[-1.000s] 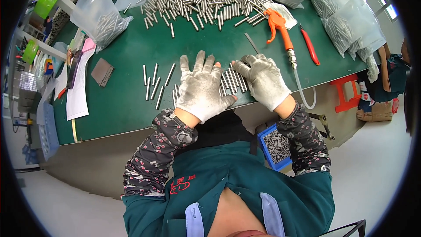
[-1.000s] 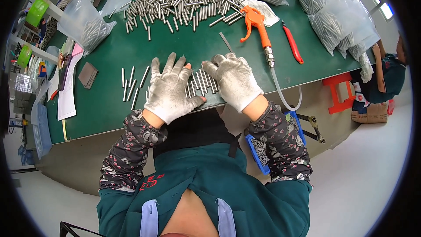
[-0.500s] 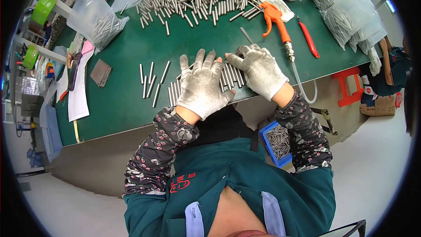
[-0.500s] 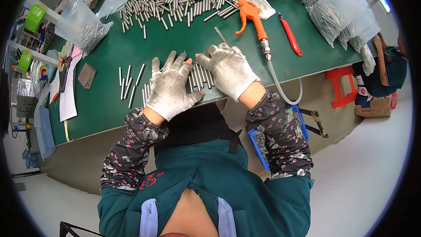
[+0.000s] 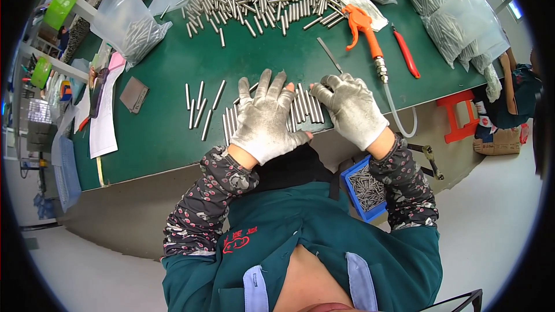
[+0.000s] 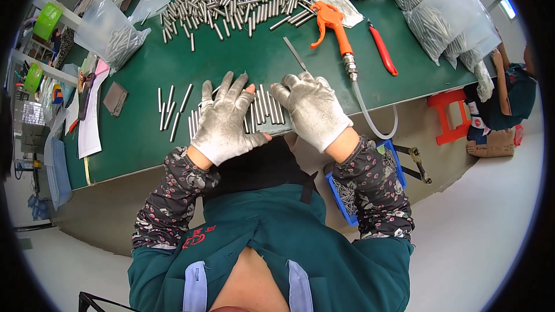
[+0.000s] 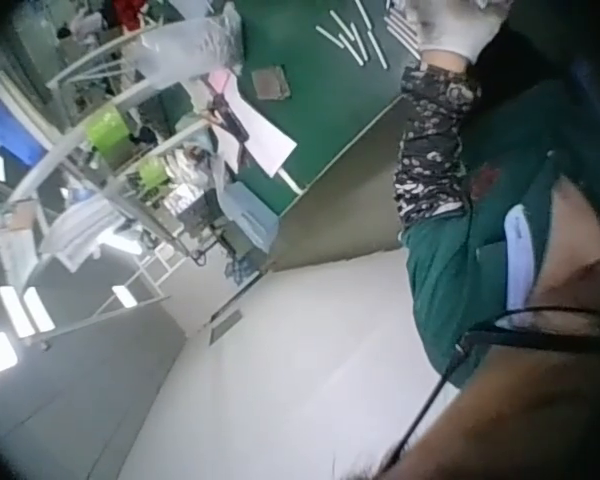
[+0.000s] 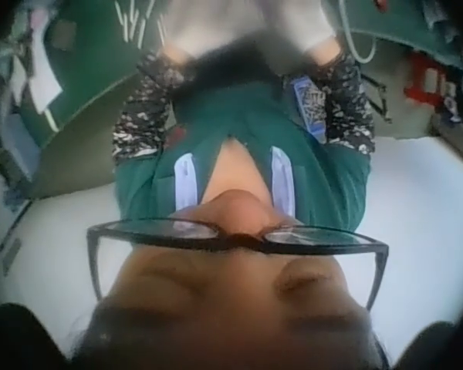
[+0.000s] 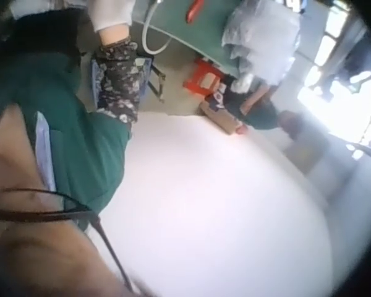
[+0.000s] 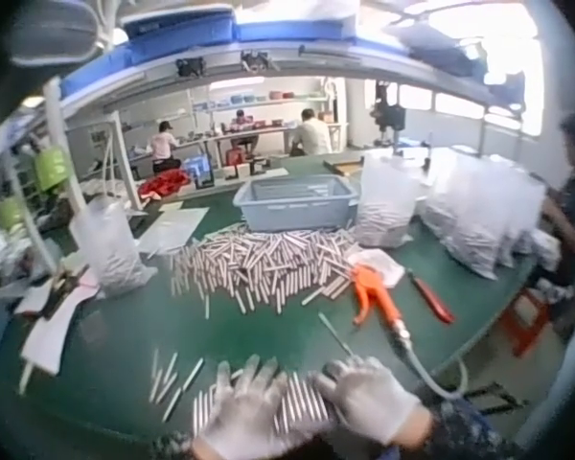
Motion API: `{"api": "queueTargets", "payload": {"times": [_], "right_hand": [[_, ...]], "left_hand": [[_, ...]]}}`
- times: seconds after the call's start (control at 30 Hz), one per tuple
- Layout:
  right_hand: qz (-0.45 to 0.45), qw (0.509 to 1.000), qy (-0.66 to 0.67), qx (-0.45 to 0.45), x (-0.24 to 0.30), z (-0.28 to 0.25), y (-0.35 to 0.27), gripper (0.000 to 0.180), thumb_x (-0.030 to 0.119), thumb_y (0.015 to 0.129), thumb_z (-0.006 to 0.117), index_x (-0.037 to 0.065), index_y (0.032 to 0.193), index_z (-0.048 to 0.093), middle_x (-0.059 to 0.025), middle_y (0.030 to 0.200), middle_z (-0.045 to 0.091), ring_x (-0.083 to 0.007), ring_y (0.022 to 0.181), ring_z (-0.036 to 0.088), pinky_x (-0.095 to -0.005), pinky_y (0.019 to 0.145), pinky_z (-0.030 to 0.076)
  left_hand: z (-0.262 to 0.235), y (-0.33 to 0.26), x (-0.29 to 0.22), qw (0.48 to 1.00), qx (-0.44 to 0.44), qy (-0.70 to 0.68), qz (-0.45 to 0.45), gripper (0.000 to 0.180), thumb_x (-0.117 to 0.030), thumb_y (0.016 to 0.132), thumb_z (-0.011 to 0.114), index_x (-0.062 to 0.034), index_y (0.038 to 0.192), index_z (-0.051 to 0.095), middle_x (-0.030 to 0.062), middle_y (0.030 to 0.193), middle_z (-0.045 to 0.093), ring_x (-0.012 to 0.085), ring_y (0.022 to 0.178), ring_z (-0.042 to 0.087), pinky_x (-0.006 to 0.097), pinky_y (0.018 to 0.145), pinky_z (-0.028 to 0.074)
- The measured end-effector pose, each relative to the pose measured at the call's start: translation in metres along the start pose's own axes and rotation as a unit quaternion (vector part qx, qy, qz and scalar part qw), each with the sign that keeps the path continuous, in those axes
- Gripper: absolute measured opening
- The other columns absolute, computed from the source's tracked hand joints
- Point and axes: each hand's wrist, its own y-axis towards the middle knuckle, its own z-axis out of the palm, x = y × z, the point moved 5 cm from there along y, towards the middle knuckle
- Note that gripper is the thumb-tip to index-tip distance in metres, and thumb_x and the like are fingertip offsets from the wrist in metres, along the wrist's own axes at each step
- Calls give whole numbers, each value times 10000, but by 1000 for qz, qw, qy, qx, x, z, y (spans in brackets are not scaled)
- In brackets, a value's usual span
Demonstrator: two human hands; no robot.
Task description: Sort, clean, and organize small metal tubes using an air gun, pliers, and a sanding block at a factory workbench.
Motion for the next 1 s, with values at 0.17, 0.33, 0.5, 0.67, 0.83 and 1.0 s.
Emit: {"api": "queueTargets", "payload": {"times": [0.17,0.33,0.5,0.67,0.83,1.0], "right_hand": [[10,998,53,-16,4,-10,-10,282,109,760,558,109,1038,612,-84,990,597,-284,909,568,-404,763,447],[2,997,65,-29,-2,-15,-17,262,91,746,558,129,997,620,-69,989,602,-281,901,571,-400,765,452],[-25,999,42,0,-4,-12,-16,246,76,732,554,132,952,649,-52,1014,599,-263,908,581,-380,781,459],[-44,999,6,11,-4,-14,-13,219,86,732,552,134,923,646,-41,993,597,-244,908,583,-368,766,458],[-56,997,-22,37,-5,-14,-10,180,110,738,548,137,894,634,-30,965,594,-229,898,585,-359,740,455],[-52,992,-83,79,-6,-7,-9,147,147,740,554,123,870,618,-49,904,593,-224,888,593,-342,726,450]], "left_hand": [[0,-2,0,999,-27,-14,8,872,-524,647,688,-6,1303,438,197,1377,376,360,1342,260,624,1058,122],[-8,11,4,994,-19,-60,91,478,-327,772,628,-104,1191,571,107,1351,441,328,1306,335,628,1041,193],[-14,33,11,993,-4,-42,110,225,-129,799,612,-139,1022,645,46,1255,531,260,1248,429,588,1066,199],[-26,51,-7,958,95,77,260,218,-110,753,583,-164,953,651,16,1012,597,206,1035,546,404,916,425],[-22,60,-17,917,116,87,371,148,-90,771,529,-139,878,619,55,875,590,253,847,613,360,686,509],[-15,73,-10,919,204,13,336,187,-78,729,584,-141,900,627,56,878,592,275,864,610,368,698,503]]}}
